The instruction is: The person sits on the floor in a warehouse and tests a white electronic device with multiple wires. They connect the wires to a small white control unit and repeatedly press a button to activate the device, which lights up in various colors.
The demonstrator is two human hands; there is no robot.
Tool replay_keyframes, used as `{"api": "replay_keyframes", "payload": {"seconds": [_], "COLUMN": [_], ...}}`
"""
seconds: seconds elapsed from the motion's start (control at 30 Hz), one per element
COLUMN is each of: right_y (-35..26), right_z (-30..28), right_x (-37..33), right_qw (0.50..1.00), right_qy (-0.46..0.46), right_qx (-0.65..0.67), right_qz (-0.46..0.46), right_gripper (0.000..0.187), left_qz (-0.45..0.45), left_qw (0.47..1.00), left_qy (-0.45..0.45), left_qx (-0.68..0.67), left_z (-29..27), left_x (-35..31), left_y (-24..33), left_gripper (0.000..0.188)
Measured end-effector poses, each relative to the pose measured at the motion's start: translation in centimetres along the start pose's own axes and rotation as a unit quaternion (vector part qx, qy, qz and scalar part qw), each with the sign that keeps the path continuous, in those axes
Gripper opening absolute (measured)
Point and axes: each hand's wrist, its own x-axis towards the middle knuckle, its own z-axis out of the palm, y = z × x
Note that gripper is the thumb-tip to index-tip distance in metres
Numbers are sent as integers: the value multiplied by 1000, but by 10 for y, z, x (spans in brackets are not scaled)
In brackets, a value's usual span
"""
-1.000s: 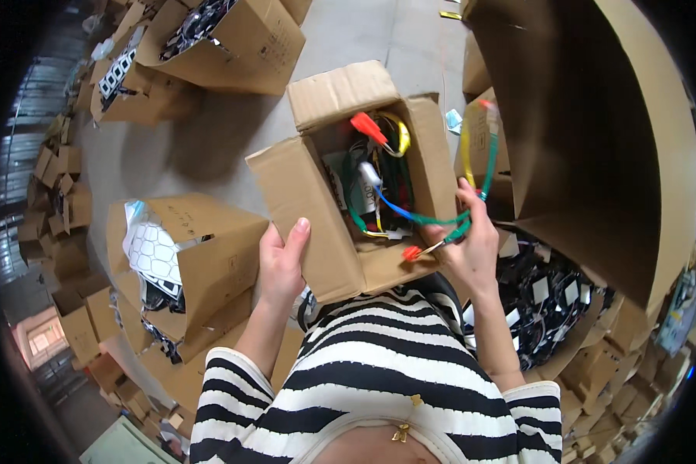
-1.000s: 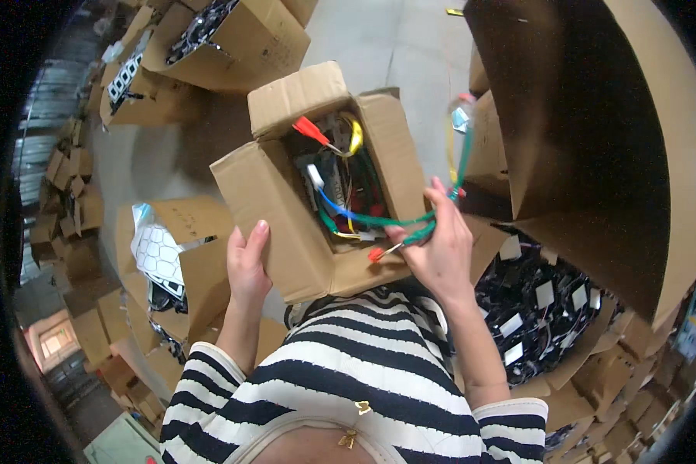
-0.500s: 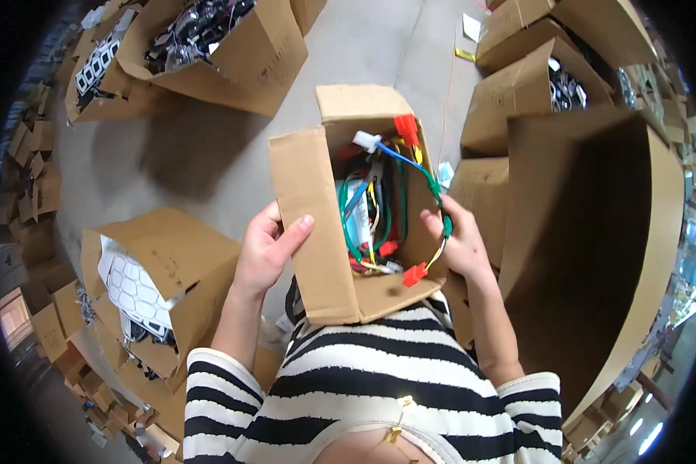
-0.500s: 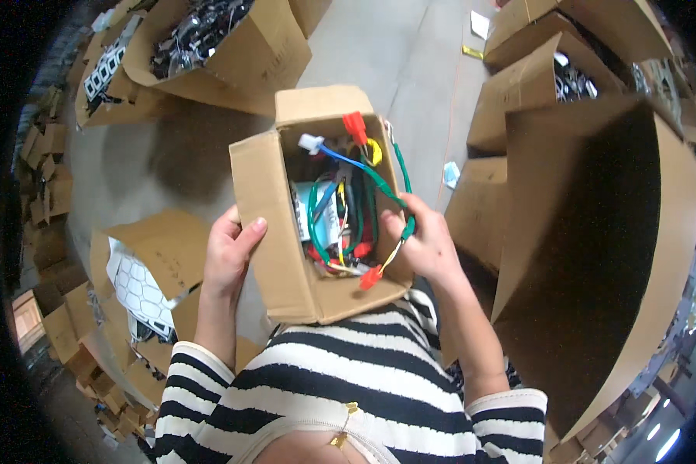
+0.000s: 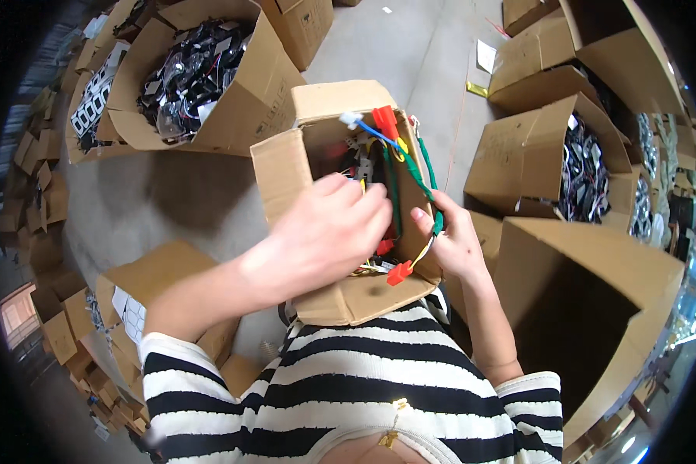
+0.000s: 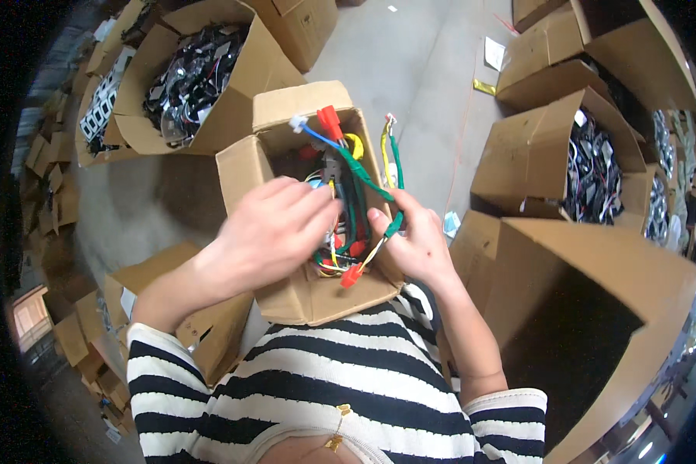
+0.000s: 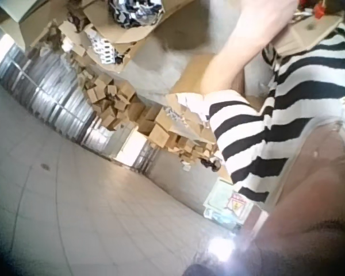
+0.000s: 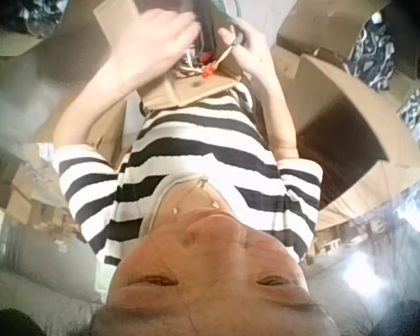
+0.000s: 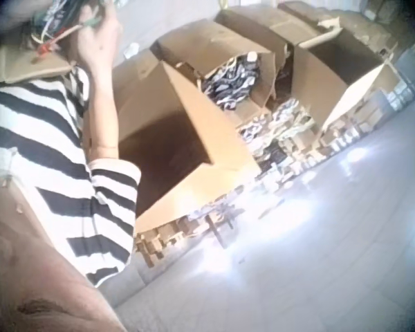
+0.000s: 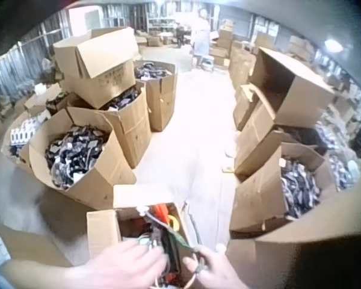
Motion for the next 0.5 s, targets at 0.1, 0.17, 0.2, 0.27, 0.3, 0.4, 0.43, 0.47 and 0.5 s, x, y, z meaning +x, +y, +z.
{"api": "replay_keyframes", "payload": {"seconds": [0.1,0.17,0.2,0.27,0.3,0.4,0.43,0.47,0.5], "right_y": [4,-12,-11,-13,-15,-24,-25,-24,-15], "right_z": [-34,-63,-75,-97,-108,-141,-151,-159,-160], "right_x": [56,87,104,130,143,180,192,203,213], "right_qw": [999,998,997,998,997,996,997,997,998], "right_qy": [-26,-55,-58,-57,-63,-79,-81,-82,-41], "right_qx": [-13,-30,-43,-17,-23,-26,-20,-13,-20], "right_qz": [-41,-21,-24,-35,-28,-11,-4,3,-45], "right_gripper": [32,32,33,33,33,32,32,32,28], "left_qz": [-9,16,56,111,110,77,70,44,23], "left_qw": [990,973,966,918,932,965,973,987,992], "left_qy": [-107,-196,-195,-278,-260,-206,-155,-113,-96], "left_qx": [96,121,162,259,229,146,155,105,80], "left_z": [25,34,34,34,34,20,12,0,-18], "left_x": [75,119,138,170,184,218,226,231,238], "left_y": [-27,-53,-65,-83,-97,-135,-151,-168,-183], "left_gripper": [21,20,17,14,12,7,7,9,12]}}
